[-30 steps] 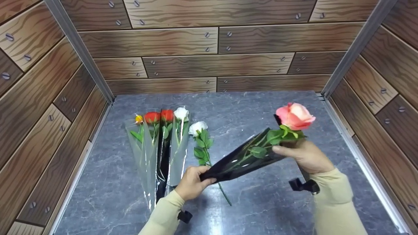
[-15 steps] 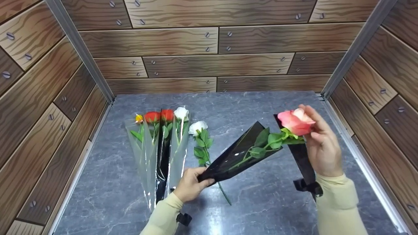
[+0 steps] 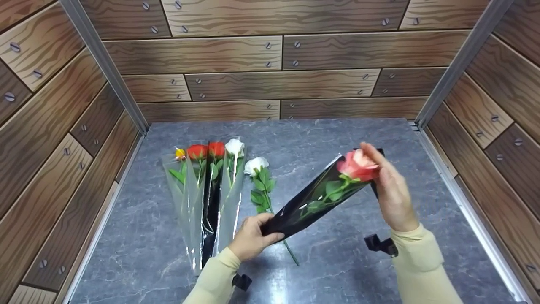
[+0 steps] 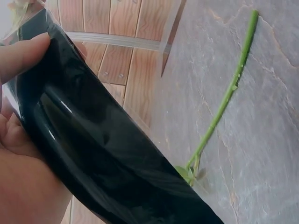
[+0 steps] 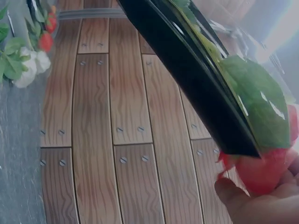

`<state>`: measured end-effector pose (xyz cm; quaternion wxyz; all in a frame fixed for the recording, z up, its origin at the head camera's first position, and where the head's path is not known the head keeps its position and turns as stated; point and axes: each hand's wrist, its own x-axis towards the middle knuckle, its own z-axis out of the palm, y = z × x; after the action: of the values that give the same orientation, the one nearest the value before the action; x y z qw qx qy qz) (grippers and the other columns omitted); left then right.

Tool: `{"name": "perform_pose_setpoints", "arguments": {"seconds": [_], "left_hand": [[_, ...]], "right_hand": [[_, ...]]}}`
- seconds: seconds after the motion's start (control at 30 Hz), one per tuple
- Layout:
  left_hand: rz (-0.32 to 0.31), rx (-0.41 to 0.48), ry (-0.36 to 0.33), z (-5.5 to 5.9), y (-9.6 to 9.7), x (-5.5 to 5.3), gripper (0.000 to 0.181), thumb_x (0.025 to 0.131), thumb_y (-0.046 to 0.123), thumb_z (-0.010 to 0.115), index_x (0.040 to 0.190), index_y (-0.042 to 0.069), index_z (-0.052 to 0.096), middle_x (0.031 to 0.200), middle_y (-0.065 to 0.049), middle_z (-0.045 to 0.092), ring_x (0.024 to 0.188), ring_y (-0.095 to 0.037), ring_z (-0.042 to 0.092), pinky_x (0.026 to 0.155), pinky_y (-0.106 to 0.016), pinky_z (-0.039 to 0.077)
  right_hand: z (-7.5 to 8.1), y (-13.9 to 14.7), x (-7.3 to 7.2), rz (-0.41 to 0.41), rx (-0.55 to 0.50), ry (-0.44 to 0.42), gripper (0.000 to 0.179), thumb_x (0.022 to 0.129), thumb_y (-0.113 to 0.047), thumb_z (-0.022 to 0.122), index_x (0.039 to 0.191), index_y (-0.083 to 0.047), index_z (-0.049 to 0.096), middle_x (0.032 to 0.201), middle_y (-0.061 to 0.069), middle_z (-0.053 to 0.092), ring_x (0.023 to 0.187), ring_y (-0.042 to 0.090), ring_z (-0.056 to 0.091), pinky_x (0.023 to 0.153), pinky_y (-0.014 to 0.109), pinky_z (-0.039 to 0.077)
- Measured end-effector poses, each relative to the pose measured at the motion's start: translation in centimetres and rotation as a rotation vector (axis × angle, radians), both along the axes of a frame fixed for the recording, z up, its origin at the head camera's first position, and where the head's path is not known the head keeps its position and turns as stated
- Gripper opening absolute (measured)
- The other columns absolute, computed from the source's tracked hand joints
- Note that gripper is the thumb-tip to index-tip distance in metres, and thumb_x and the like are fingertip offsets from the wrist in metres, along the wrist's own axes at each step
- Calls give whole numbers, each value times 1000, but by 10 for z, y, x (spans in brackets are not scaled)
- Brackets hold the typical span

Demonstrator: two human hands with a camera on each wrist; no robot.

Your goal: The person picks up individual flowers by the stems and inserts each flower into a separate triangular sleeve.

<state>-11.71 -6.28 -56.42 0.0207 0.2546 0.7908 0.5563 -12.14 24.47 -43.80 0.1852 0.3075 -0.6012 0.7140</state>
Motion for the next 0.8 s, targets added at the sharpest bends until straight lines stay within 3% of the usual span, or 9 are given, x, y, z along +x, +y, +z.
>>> {"name": "perform_pose_setpoints", "arguments": {"seconds": [0.23, 0.47, 0.67, 0.8], "left_hand": [[-7, 28, 26, 2, 4, -3, 24, 78, 16, 80, 100, 12, 70, 90, 3, 70, 79, -8, 61, 73, -26, 49], [13, 2, -1, 16, 7, 3, 24, 77, 3, 78, 99, 7, 69, 89, -1, 70, 79, -9, 61, 74, -27, 49], [-4, -1, 5, 6, 6, -3, 26, 78, 14, 80, 101, 14, 69, 91, 5, 70, 79, -8, 61, 75, -27, 48], [-1, -3, 22, 5, 8, -4, 23, 77, 15, 80, 98, 13, 70, 89, 4, 70, 77, -8, 60, 72, -26, 49]], "right_hand": [[-1, -9, 0, -79, 285, 111, 44, 105, -11, 22, 139, 12, 38, 141, 31, 40, 130, 30, 44, 108, 32, 32], [6, -9, 2, -124, 470, 238, 42, 105, -11, 27, 134, 14, 44, 140, 32, 41, 137, 34, 34, 114, 36, 21], [5, -7, 1, -139, 585, 182, 42, 105, -17, 29, 135, 3, 51, 149, 23, 34, 142, 34, 22, 116, 39, 12], [4, -8, 2, -125, 452, 78, 40, 104, -13, 34, 136, 5, 47, 150, 24, 30, 141, 34, 24, 113, 36, 23]]}}
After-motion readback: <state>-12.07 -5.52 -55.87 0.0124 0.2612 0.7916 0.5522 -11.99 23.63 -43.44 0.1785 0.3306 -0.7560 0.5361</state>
